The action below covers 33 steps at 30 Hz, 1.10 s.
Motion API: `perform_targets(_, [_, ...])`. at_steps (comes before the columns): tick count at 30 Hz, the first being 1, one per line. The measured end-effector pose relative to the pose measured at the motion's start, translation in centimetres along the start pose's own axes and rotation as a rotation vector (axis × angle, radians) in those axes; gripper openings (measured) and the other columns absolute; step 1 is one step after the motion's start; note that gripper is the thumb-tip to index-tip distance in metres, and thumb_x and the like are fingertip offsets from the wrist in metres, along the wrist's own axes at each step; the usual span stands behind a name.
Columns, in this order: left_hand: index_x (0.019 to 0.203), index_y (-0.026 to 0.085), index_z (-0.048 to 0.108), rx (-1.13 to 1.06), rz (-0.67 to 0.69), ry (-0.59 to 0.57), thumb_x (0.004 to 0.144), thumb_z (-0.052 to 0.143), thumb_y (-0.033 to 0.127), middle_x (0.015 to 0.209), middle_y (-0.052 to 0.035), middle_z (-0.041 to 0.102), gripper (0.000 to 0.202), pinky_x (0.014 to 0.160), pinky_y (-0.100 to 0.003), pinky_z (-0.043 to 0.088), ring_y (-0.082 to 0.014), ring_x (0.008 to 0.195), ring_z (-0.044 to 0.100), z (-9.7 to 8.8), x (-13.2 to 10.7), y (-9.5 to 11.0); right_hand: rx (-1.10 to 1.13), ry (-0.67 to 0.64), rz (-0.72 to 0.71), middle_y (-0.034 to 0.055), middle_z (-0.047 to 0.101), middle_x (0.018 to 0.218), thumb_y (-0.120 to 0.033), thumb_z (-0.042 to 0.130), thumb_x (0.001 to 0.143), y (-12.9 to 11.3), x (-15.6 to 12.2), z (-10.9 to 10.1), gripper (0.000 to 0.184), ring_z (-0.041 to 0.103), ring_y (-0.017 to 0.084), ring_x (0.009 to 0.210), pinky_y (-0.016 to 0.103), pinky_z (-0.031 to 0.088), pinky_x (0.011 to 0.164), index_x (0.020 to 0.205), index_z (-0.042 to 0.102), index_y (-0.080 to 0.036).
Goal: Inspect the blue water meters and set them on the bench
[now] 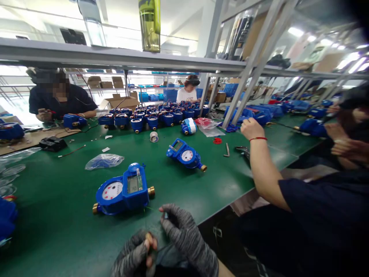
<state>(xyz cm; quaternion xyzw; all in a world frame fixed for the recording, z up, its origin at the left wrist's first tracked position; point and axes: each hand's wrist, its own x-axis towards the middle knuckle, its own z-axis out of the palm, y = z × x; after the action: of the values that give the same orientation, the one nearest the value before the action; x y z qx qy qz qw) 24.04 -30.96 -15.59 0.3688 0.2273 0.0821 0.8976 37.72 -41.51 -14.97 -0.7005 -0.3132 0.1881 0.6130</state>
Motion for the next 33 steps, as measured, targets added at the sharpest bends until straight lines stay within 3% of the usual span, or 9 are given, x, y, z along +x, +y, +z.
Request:
perform_targets(3, [0.082,0.021,0.073,-0.040,0.127,0.127,0.060,0.090,0.033,0.074,-0.0009,0.065,0.030,0.049,-0.020,0.040,-0.0083,0.054,0.051,0.9,0.3,0.5,-0.052,0.013,-0.011,0.0100,0.073,0.102,-0.025,0.062,0.081,-0.2,-0.5,-0.8,0.029,0.068,0.023,0.093,0.038,0.053,0.088,0.107,0.072,-0.017])
perform_targets(8, [0.080,0.019,0.074,0.109,0.345,0.319,0.057,0.091,0.030,0.085,-0.0031,0.070,0.031,0.058,-0.022,0.051,-0.0122,0.063,0.061,1.8,0.6,1.0,0.259,-0.072,0.165,0.0077,0.072,0.087,-0.029,0.072,0.072,-0.4,-1.1,-0.5,0.030,0.066,0.020,0.079,0.034,0.055,0.073,0.099,0.070,-0.016])
perform_targets(14, [0.081,0.018,0.075,0.280,0.503,0.401,0.064,0.087,0.030,0.084,-0.0050,0.073,0.023,0.060,-0.020,0.053,-0.0141,0.068,0.064,2.6,0.2,0.6,0.445,-0.075,0.191,0.0050,0.069,0.087,-0.028,0.075,0.066,0.1,-1.6,0.6,0.031,0.065,0.019,0.080,0.035,0.052,0.077,0.094,0.066,-0.018])
perform_targets(20, [0.080,0.018,0.076,0.390,0.571,0.492,0.062,0.087,0.032,0.081,-0.0069,0.075,0.025,0.061,-0.020,0.055,-0.0162,0.069,0.067,2.0,-0.1,0.7,0.403,-0.058,0.167,0.0055,0.068,0.090,-0.023,0.072,0.067,0.6,-1.5,0.5,0.029,0.064,0.019,0.079,0.035,0.051,0.076,0.095,0.065,-0.018])
perform_targets(25, [0.079,0.018,0.076,0.471,0.592,0.490,0.063,0.086,0.032,0.081,-0.0076,0.076,0.023,0.070,-0.021,0.057,-0.0180,0.075,0.070,2.1,-0.2,0.9,0.408,-0.073,0.143,0.0034,0.066,0.085,-0.023,0.071,0.068,0.6,-1.3,0.7,0.026,0.062,0.017,0.076,0.031,0.050,0.072,0.093,0.066,-0.018])
perform_targets(33, [0.077,0.019,0.076,0.503,0.610,0.499,0.063,0.085,0.032,0.080,-0.0074,0.076,0.020,0.069,-0.020,0.057,-0.0182,0.074,0.071,2.4,-0.4,1.3,0.397,-0.059,0.127,0.0027,0.067,0.085,-0.020,0.072,0.069,0.9,-1.4,0.5,0.024,0.062,0.015,0.076,0.029,0.050,0.072,0.093,0.066,-0.018])
